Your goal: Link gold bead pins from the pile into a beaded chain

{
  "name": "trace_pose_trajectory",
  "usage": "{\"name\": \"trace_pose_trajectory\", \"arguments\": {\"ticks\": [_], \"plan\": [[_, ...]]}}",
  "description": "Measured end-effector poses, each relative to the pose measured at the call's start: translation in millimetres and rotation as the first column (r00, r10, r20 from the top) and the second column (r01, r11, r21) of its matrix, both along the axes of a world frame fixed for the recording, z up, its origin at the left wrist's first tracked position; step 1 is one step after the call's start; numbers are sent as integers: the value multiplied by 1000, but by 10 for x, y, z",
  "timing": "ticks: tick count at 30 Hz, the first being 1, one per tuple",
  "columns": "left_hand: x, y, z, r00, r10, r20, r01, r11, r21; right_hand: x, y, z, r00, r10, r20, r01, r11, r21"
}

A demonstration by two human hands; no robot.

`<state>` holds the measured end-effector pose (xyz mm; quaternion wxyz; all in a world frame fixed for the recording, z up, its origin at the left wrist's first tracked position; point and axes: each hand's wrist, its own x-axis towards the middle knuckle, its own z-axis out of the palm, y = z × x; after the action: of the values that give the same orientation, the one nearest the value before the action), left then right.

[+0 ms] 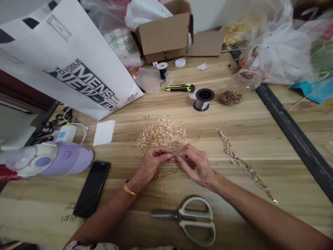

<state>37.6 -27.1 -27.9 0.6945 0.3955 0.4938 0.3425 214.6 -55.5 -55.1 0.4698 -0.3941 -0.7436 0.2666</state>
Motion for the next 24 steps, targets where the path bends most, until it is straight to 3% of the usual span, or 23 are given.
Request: {"name": "trace_pose_trajectory", "arguments": {"ticks": [24], "plan": [[4, 1, -13, 999, 19, 40, -18, 1000, -19, 0, 8, 40, 999, 2, 38, -2, 1000, -18]]}}
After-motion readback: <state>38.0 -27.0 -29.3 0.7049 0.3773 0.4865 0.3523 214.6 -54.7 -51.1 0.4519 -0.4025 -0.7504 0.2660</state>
